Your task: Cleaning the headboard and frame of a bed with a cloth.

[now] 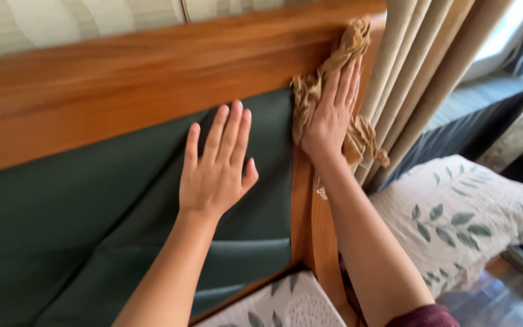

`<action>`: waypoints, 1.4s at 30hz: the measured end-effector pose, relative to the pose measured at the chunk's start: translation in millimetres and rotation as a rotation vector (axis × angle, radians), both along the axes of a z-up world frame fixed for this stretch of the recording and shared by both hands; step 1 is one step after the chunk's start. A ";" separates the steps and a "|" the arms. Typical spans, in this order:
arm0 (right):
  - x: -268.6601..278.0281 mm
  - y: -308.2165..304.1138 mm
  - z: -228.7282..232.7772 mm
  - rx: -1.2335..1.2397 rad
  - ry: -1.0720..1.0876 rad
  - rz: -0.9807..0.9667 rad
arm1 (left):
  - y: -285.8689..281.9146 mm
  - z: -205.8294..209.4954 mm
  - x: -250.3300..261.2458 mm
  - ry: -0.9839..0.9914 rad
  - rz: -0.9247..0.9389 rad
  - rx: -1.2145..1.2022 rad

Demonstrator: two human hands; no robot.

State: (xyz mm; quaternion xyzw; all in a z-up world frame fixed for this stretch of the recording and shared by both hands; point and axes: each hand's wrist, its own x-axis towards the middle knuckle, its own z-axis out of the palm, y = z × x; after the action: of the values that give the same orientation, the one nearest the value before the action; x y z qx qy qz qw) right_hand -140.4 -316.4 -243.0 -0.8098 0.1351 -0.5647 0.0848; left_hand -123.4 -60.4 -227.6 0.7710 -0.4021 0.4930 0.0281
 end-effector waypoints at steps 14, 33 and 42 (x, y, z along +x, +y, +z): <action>-58.6 11.4 -321.7 0.351 0.240 -0.185 | 5.5 -152.0 -42.7 0.302 -0.297 0.340; -172.1 5.7 -496.8 1.045 0.991 -0.447 | -2.1 -166.7 -64.6 0.442 -0.358 0.362; -165.3 -19.9 -540.5 1.592 0.888 -0.162 | 37.4 -139.1 -61.1 0.479 -0.271 0.380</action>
State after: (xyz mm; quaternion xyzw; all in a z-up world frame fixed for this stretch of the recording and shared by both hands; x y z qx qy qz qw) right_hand -305.7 -336.3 -783.5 -0.6430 0.5611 0.0545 0.5183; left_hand -184.5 -22.9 -366.8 0.7958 -0.5679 0.2057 0.0428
